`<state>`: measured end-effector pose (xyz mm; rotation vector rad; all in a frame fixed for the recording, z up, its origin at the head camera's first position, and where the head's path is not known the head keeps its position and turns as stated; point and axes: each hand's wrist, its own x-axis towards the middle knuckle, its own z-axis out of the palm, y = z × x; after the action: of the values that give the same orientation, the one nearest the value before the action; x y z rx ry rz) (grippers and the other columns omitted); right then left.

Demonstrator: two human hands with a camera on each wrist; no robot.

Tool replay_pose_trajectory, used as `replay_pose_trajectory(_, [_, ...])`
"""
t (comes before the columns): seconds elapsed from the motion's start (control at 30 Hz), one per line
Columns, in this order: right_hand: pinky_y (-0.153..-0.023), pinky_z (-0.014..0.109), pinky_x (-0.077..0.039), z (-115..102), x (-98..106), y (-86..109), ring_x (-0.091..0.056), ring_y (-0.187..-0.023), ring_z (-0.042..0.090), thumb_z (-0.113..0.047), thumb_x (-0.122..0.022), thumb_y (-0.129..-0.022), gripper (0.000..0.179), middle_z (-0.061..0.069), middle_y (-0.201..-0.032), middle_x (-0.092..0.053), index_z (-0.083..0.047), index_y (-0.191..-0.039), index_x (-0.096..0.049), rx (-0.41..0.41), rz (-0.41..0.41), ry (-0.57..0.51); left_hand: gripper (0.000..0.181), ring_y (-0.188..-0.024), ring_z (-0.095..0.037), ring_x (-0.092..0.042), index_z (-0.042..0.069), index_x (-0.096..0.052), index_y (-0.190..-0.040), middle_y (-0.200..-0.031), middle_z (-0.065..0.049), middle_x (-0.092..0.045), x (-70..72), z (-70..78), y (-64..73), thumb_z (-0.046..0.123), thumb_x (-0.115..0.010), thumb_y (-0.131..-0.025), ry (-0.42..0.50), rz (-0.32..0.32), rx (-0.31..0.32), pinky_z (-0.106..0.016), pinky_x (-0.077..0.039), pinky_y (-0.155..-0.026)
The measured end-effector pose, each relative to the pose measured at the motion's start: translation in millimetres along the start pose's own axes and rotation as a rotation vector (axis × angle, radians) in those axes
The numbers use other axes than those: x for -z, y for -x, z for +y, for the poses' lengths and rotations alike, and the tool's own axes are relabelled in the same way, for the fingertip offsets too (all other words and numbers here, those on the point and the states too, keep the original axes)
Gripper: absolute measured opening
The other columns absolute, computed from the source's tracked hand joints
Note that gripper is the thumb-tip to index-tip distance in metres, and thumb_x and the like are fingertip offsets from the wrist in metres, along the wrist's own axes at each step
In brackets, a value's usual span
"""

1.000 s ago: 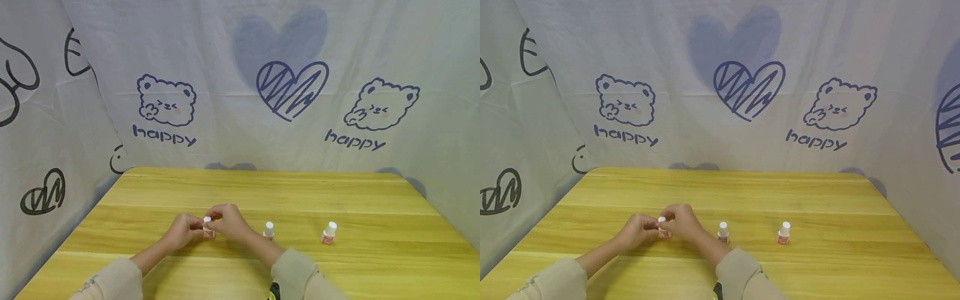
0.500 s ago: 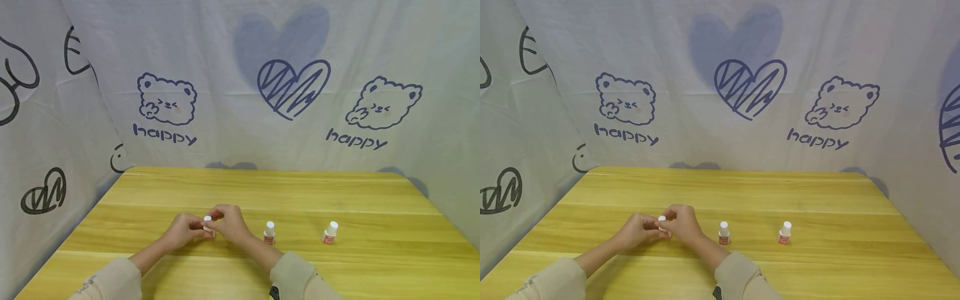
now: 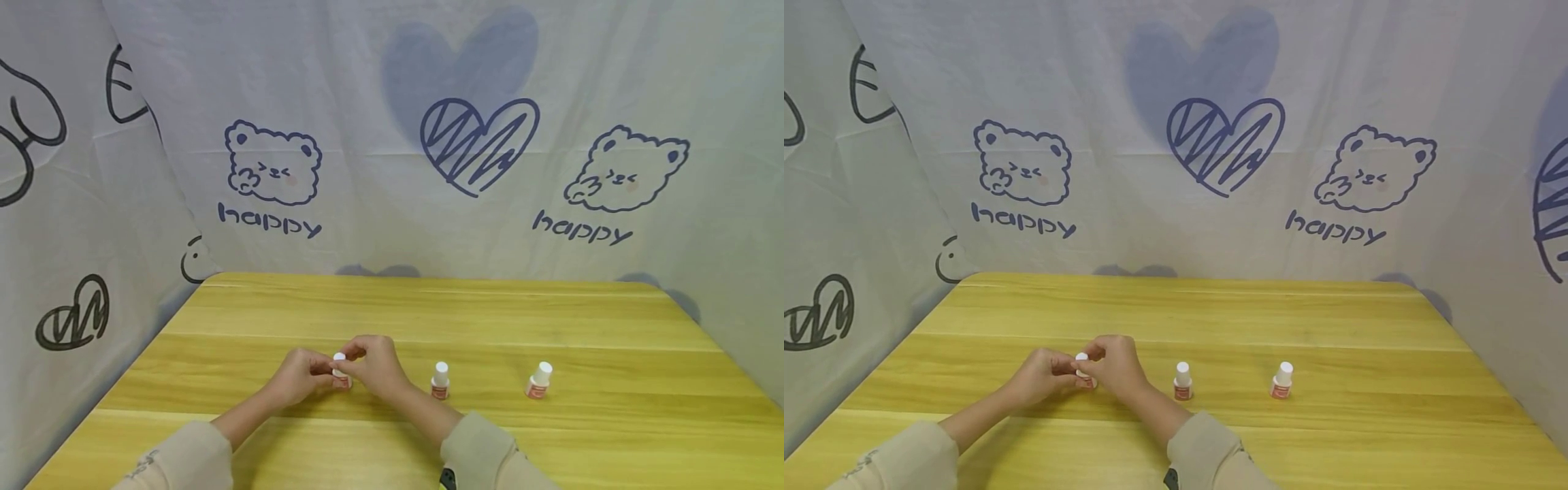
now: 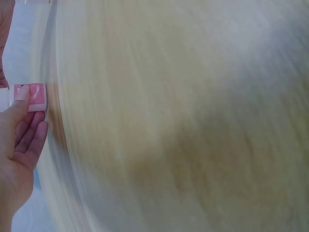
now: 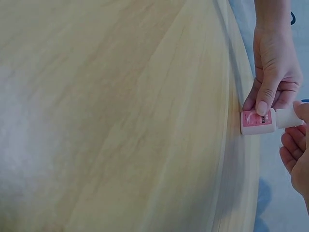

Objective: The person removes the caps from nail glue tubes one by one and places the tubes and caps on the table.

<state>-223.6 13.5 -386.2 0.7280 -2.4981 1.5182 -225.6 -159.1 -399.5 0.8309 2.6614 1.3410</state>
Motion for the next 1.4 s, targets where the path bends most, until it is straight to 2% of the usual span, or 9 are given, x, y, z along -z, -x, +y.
replay_pose_trajectory(0.37, [-0.064, 0.014, -0.049, -3.0, 3.9, -1.4, -0.065, -0.075, 0.016, -0.011, -0.069, -0.079, 0.010, 0.008, -0.076, -0.069, -0.002, -0.082, -0.070, 0.014, -0.035, 0.054, 0.012, -0.073, -0.007, -0.066, -0.004, -0.069, -0.090, -0.081, -0.014, -0.071, -0.8, -0.9, -0.6, 0.001, -0.064, -0.080, 0.028, -0.026, -0.024, -0.017, -0.053, -0.062])
replay_pose_trajectory(0.77, [-0.065, 0.014, -0.049, -3.8, 5.9, -2.5, -0.065, -0.077, 0.015, -0.011, -0.067, -0.081, 0.010, 0.008, -0.078, -0.070, -0.002, -0.084, -0.070, 0.002, -0.073, 0.067, 0.014, -0.079, -0.015, -0.068, -0.004, -0.069, -0.092, -0.084, -0.014, -0.071, -1.0, -0.4, 0.3, 0.002, -0.063, -0.081, 0.042, -0.040, -0.019, -0.019, -0.054, -0.067])
replay_pose_trajectory(1.07, [-0.072, 0.030, -0.054, -4.3, 8.8, -5.3, -0.065, -0.079, 0.016, -0.010, -0.067, -0.081, 0.010, 0.008, -0.081, -0.070, -0.002, -0.086, -0.070, 0.030, -0.121, 0.067, 0.013, -0.078, -0.014, -0.068, -0.004, -0.069, -0.090, -0.084, -0.016, -0.071, -0.8, -1.0, 0.2, 0.003, -0.063, -0.081, 0.073, -0.041, -0.053, -0.022, -0.055, -0.067])
replay_pose_trajectory(1.2, [-0.073, 0.030, -0.054, -3.7, 10.2, -6.0, -0.065, -0.081, 0.017, -0.010, -0.066, -0.082, 0.010, 0.008, -0.083, -0.071, -0.003, -0.086, -0.070, 0.024, -0.150, 0.053, 0.013, -0.077, -0.011, -0.068, -0.006, -0.069, -0.089, -0.083, -0.017, -0.070, -1.0, -1.8, -0.6, 0.001, -0.063, -0.080, 0.074, -0.039, -0.049, -0.021, -0.055, -0.066])
replay_pose_trajectory(1.4, [-0.071, 0.021, -0.053, -3.6, 11.1, -5.2, -0.065, -0.082, 0.018, -0.008, -0.066, -0.081, 0.010, 0.009, -0.086, -0.070, -0.002, -0.088, -0.070, 0.016, -0.154, 0.020, 0.011, -0.075, -0.010, -0.068, -0.006, -0.069, -0.088, -0.082, -0.016, -0.070, -0.9, -0.3, -0.5, 0.000, -0.064, -0.079, 0.056, -0.033, -0.042, -0.019, -0.054, -0.065])
